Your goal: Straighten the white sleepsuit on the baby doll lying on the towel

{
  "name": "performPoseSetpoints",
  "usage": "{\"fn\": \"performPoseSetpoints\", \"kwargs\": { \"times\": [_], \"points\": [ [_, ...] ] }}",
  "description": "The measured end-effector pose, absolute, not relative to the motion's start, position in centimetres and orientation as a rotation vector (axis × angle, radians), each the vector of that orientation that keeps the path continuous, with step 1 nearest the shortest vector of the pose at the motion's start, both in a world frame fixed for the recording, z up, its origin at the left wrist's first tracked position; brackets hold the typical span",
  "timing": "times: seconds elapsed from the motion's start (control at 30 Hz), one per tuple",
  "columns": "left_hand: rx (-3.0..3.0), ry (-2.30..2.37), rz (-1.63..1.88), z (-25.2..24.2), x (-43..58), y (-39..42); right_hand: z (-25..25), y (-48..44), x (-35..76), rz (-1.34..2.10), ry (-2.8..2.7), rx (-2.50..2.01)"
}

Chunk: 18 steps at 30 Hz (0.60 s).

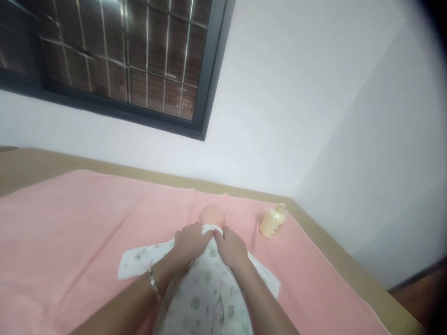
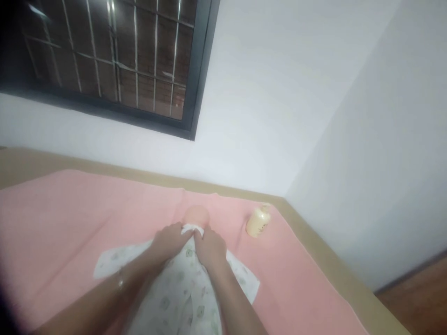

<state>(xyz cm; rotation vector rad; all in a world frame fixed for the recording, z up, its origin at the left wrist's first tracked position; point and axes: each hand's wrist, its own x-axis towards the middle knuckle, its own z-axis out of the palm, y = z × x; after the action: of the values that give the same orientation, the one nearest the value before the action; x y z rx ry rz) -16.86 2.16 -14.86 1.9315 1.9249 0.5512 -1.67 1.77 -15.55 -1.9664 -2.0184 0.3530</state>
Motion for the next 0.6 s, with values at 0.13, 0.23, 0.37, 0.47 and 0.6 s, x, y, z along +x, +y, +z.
{"fn": "performPoseSetpoints", "kwargs": {
  "times": [0.13, 0.23, 0.37, 0.47, 0.6],
  "points": [
    [1.927, 1.925, 0.588, -14.3, -17.0, 2.4, -15.5, 2.1, -2.1, 0.316, -2.019, -1.936],
    [1.93, 1.935, 0.604, -13.7, -17.0, 2.6, -15.0, 2.6, -2.4, 0.264, -2.051, -1.922],
    [1.937, 1.949, 0.609, -12.6, -17.1, 3.4, -14.1, 3.5, -2.6, 0.21, -2.064, -1.885],
    [1.971, 1.926, 0.622, -12.0, -17.3, 4.2, -13.5, 4.4, -2.8, 0.217, -2.048, -1.873],
    [1.96, 1.95, 0.596, -11.9, -17.3, 5.1, -13.4, 5.3, -3.0, 0.258, -2.045, -1.863]
  ]
}}
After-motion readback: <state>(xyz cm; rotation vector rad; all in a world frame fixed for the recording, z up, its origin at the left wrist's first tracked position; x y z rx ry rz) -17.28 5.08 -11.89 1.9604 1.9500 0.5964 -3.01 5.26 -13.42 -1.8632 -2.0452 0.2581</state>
